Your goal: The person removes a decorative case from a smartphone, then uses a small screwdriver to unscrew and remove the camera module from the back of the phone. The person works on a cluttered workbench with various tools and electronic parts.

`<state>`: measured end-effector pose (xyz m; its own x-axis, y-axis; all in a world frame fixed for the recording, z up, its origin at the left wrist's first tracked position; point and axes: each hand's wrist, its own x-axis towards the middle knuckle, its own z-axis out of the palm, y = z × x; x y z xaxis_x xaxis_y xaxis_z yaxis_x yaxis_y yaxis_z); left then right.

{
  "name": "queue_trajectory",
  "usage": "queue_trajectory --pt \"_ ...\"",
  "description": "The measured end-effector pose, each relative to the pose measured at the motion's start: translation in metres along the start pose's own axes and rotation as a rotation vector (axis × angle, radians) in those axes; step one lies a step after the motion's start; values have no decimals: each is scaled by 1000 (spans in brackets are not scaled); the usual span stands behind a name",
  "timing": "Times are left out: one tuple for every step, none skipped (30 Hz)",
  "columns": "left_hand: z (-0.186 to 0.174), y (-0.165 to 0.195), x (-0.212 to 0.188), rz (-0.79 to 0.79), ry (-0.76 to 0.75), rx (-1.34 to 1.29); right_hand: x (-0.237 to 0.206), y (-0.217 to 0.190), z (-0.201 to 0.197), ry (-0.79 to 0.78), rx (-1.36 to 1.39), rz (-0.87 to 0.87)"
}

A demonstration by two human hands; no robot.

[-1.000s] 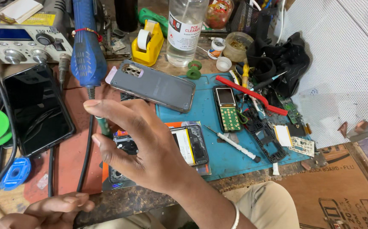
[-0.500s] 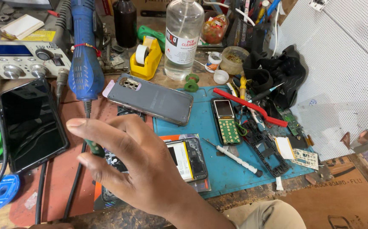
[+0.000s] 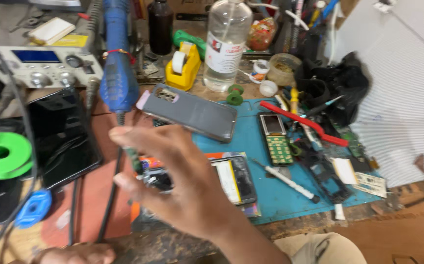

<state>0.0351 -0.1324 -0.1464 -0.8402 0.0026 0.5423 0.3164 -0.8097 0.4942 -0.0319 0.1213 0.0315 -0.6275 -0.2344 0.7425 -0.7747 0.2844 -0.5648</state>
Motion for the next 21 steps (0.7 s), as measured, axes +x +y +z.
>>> queue_trajectory --pt "8 2 4 19 -10 -8 2 0 0 14 -16 -11" --pt "17 0 7 38 -12 -20 3 0 0 18 35 24" --pt "27 -1 9 57 -6 -38 4 -1 -1 24 85 58" --pt "38 -3 10 65 12 -62 5 -1 -1 25 115 98" --pt "50 -3 9 63 86 -49 6 -1 -1 25 137 139" --pt "61 -4 8 59 162 -44 7 -1 1 40 104 146" --pt "69 -3 9 54 234 -45 8 0 3 56 64 152" --pt "73 -2 13 62 207 -11 8 1 4 74 21 159" --pt "75 -3 16 67 178 21 7 2 4 58 114 181" --pt "77 -3 19 72 149 52 6 3 4 44 205 204" --pt "78 -2 20 75 144 45 5 4 4 32 294 226" --pt "78 -3 22 77 138 38 4 5 3 32 197 169" --pt "78 -3 22 78 133 30 2 5 3 31 100 114" --pt "77 -3 21 77 131 36 1 6 4 29 3 59" --pt "77 -3 21 77 128 41 1 7 4 32 59 88" --pt "77 -4 20 76 124 46 1 7 4 37 115 116" --pt "77 -4 20 75 128 51 1 7 3 34 160 132" --pt "78 -4 19 72 134 56 1 7 3 32 205 149" --pt "79 -4 19 72 138 63 1 7 2 24 239 151" --pt "80 -4 19 67 154 61 1 7 2 16 273 151" --pt "81 -4 19 62 172 58 1 7 2 19 195 131"
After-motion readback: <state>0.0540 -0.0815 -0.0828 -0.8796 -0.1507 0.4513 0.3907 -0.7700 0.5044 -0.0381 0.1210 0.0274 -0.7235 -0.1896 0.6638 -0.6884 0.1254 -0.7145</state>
